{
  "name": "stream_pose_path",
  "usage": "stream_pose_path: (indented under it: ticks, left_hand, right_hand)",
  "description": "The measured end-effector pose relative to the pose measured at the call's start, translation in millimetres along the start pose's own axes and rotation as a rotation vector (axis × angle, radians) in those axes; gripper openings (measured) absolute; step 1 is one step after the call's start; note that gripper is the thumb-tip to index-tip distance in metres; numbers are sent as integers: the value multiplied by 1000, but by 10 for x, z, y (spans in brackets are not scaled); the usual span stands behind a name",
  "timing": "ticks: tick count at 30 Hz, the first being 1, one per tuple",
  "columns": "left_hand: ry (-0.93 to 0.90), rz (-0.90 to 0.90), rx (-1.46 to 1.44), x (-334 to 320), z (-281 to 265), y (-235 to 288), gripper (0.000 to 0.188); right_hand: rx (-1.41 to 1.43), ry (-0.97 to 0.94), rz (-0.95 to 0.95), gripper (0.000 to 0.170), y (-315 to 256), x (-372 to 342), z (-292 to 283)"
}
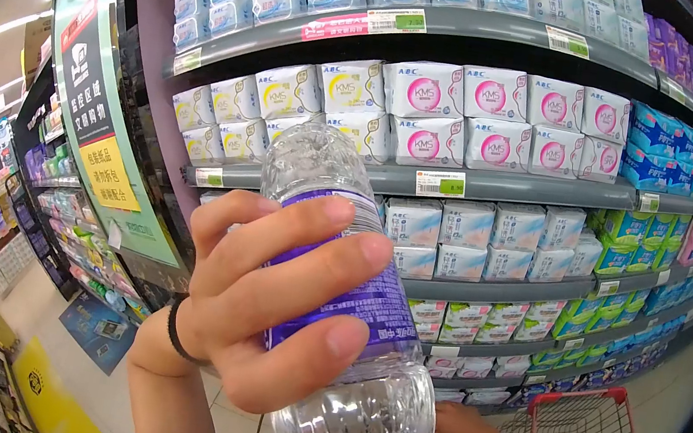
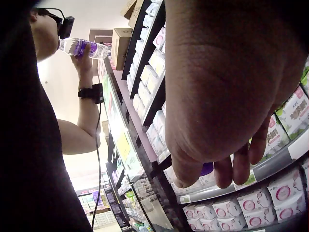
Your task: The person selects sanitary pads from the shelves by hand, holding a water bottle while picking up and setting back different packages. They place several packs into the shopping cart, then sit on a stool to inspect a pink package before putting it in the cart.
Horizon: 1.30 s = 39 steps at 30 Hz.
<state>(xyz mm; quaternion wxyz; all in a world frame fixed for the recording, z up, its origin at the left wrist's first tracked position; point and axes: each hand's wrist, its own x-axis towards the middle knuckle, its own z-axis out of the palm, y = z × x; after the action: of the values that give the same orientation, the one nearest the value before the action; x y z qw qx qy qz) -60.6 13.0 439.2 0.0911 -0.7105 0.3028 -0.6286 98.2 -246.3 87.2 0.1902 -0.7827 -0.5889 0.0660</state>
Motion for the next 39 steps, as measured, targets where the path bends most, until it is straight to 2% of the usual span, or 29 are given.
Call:
stream_pose_path:
  ticks: [3, 6, 13, 15, 18, 22, 27, 30, 33, 39]
  left_hand:
    - [46, 9, -18, 4, 28, 8, 67]
    - [113, 60, -49, -25, 83, -48, 46]
    - [32, 34, -173, -67, 37, -61, 36]
    - [30, 35, -227, -117, 77, -88, 35]
    - [21, 35, -312, -171, 113, -112, 34]
    - [-17, 14, -396, -209, 129, -116, 34]
    - [-32, -6, -377, -195, 91, -139, 37]
    - [-41, -19, -363, -191, 56, -175, 37]
    - [-14, -58, -399, -222, 84, -181, 36]
    - [32, -70, -330, -155, 72, -212, 36]
  right_hand:
    - [-11, -62, 17, 45, 25, 15, 19]
    - [-8, -17, -2, 46, 62, 22, 115]
    - [17, -167, 67, 46, -194, 19, -223]
    - [63, -167, 37, 47, -191, 39, -249]
    - [23, -58, -32, 40, -75, 34, -86]
    - [-8, -66, -28, 37, -59, 16, -7]
    - [-54, -64, -72, 38, 43, 23, 103]
    - [-143, -147, 24, 38, -95, 39, -1]
    - [-47, 13, -94, 39, 121, 13, 242]
    - [-47, -55, -52, 39, 49, 44, 155]
